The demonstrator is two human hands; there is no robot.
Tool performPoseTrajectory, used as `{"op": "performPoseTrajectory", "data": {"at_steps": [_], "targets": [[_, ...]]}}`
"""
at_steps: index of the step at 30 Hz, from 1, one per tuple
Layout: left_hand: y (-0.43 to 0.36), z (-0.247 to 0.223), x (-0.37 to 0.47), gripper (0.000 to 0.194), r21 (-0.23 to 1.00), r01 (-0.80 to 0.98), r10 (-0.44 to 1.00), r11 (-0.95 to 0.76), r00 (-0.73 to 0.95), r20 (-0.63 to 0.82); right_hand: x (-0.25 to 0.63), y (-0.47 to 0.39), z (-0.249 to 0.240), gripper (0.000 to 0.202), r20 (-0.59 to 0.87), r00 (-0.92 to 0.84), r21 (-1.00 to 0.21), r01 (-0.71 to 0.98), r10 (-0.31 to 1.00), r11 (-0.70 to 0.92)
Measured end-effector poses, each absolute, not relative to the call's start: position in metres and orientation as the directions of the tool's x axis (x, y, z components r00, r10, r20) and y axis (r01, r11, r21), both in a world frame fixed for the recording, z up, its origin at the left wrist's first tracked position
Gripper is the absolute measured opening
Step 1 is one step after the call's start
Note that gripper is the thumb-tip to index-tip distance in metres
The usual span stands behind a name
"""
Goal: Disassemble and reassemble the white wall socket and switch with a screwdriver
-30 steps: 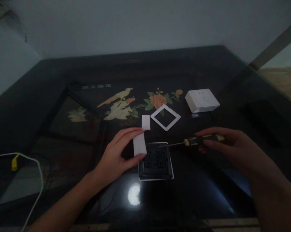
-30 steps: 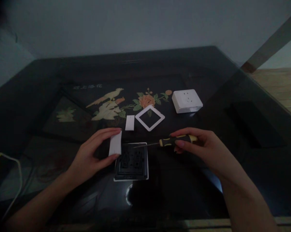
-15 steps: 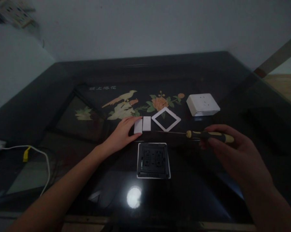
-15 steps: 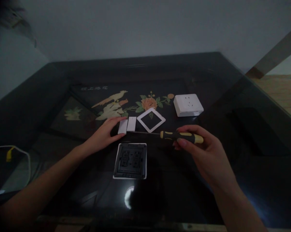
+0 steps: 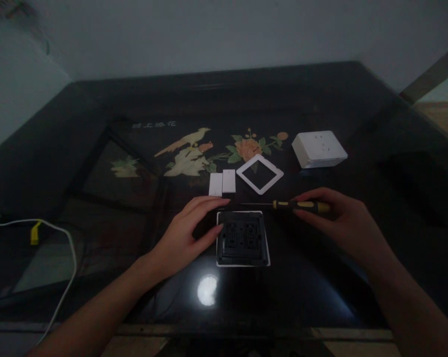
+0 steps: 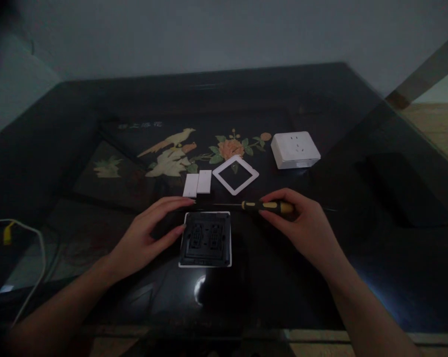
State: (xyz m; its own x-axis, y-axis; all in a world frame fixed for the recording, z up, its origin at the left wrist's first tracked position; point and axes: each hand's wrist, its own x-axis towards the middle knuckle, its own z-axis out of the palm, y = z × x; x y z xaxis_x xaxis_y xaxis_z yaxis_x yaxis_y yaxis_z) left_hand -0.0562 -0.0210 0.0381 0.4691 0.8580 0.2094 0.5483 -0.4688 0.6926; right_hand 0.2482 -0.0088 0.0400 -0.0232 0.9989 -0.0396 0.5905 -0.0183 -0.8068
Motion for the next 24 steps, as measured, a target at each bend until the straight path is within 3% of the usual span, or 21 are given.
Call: {"op": "performPoseTrajectory", "data": {"at_steps": [4, 9, 24], "targets": [[-0.025, 0.040, -0.060, 0.044, 0.706, 0.561, 0.850, -0.432, 0.515, 0.112, 0.239, -0.009, 0.030, 0.031, -0.037, -0.124, -0.772, 0.634, 0.992, 0.050], [-0.033, 0.040, -0.056, 0.092, 0.694, 0.574, 0.798, -0.434, 0.603, 0.001, 0.235, -0.009, 0.026, 0.026, 0.004, -0.200, -0.743, 0.655, 0.980, 0.137], [-0.041, 0.031, -0.053, 0.085, 0.616, 0.611, 0.802, -0.497, 0.594, 0.057, 0.232, -0.012, 0.018, 0.019, 0.175, -0.346, -0.580, 0.720, 0.922, 0.381]]}}
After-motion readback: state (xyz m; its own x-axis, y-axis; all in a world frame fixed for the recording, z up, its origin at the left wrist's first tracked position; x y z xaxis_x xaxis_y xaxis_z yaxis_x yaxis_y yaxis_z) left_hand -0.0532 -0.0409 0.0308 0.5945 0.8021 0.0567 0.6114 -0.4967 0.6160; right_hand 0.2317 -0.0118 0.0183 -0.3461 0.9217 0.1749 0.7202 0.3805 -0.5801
